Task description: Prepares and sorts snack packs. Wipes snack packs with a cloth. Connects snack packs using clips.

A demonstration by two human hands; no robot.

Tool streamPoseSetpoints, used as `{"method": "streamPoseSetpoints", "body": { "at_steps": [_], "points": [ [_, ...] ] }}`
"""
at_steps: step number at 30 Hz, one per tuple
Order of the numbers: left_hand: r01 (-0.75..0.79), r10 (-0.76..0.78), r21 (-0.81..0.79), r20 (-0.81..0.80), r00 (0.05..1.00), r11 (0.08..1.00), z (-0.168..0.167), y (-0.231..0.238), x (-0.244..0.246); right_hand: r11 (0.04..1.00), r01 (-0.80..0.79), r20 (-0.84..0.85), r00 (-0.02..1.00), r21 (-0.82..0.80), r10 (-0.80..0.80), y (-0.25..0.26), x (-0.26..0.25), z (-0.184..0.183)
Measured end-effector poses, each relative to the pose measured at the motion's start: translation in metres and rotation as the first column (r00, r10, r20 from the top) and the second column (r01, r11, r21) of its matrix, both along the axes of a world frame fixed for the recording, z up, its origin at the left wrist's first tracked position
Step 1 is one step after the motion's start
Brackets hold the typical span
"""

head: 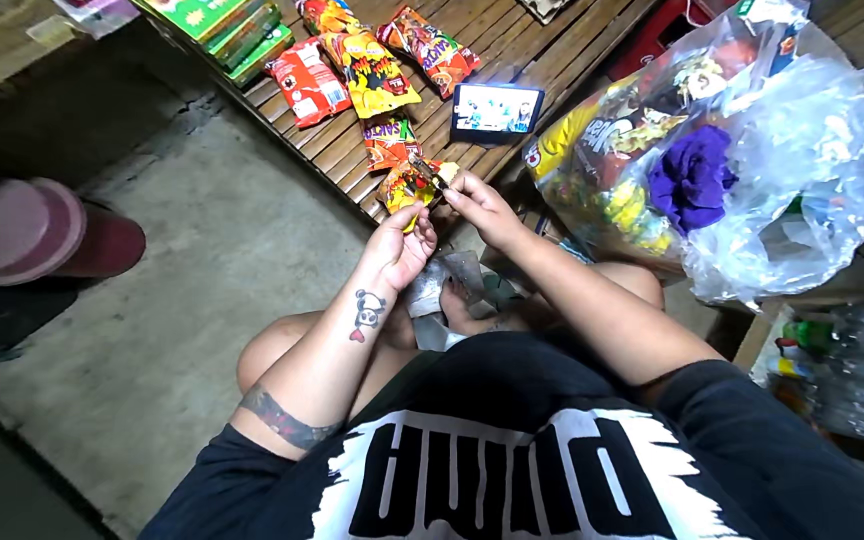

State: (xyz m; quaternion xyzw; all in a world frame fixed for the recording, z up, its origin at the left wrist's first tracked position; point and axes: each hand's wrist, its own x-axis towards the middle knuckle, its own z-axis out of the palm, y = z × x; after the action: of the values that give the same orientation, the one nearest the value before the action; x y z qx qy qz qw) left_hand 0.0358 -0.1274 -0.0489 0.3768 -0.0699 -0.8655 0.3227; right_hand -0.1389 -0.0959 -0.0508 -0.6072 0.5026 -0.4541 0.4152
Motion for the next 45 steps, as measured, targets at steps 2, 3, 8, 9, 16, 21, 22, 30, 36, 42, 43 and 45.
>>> {"method": "streamPoseSetpoints", "body": {
  "at_steps": [2, 3, 8, 9, 16, 21, 22, 30, 36, 42, 43, 45],
  "points": [
    [0.007, -0.007, 0.005, 0.019, 1.000, 1.000, 0.001, 0.002, -0.001, 1.000, 0.000, 0.024, 1.000, 0.007, -0.001, 0.000, -0.001, -0.002],
    [0.015, -0.015, 0.005, 0.031, 0.999, 1.000, 0.002, 0.003, -0.001, 1.000, 0.003, 0.040, 0.999, 0.011, -0.003, 0.000, 0.000, -0.003],
    [0.045, -0.044, -0.022, 0.058, 0.997, 0.999, 0.004, 0.011, -0.002, 0.999, 0.005, 0.085, 0.996, 0.046, -0.009, 0.004, -0.001, -0.003],
    [0.047, -0.046, -0.024, 0.053, 0.998, 0.999, 0.004, 0.012, -0.002, 0.999, 0.008, 0.093, 0.996, 0.054, -0.013, 0.005, 0.000, -0.003],
    [-0.015, 0.015, -0.002, 0.010, 1.000, 1.000, 0.004, 0.008, -0.004, 1.000, 0.017, 0.179, 0.984, -0.014, -0.014, 0.014, 0.000, -0.012],
    [0.040, -0.040, -0.017, -0.031, 0.999, 0.999, 0.001, 0.010, 0.003, 0.992, 0.021, 0.099, 0.995, -0.125, -0.009, 0.016, -0.005, -0.019],
    [0.037, -0.038, -0.014, -0.031, 0.999, 0.999, 0.000, 0.009, 0.002, 0.989, 0.024, 0.087, 0.996, -0.146, -0.011, 0.016, -0.005, -0.019],
    [-0.021, 0.020, 0.057, 0.016, 1.000, 0.998, 0.001, 0.009, -0.010, 0.986, 0.136, 0.243, 0.964, -0.097, -0.109, 0.021, 0.003, -0.024],
    [-0.085, 0.086, 0.036, -0.033, 0.996, 0.996, 0.002, 0.007, -0.008, 0.988, 0.120, 0.228, 0.969, -0.097, -0.096, 0.027, 0.011, -0.022],
    [-0.079, 0.080, 0.027, -0.069, 0.994, 0.997, -0.001, 0.006, -0.009, 0.994, 0.102, 0.296, 0.951, -0.037, -0.087, 0.031, 0.007, -0.026],
    [-0.073, 0.075, 0.037, -0.068, 0.995, 0.997, -0.001, 0.007, -0.010, 0.994, 0.099, 0.309, 0.947, -0.035, -0.083, 0.032, 0.006, -0.026],
    [-0.053, 0.057, 0.049, -0.070, 0.996, 0.997, 0.001, 0.008, -0.010, 0.995, 0.090, 0.321, 0.945, -0.048, -0.070, 0.032, 0.002, -0.028]
  ]
}}
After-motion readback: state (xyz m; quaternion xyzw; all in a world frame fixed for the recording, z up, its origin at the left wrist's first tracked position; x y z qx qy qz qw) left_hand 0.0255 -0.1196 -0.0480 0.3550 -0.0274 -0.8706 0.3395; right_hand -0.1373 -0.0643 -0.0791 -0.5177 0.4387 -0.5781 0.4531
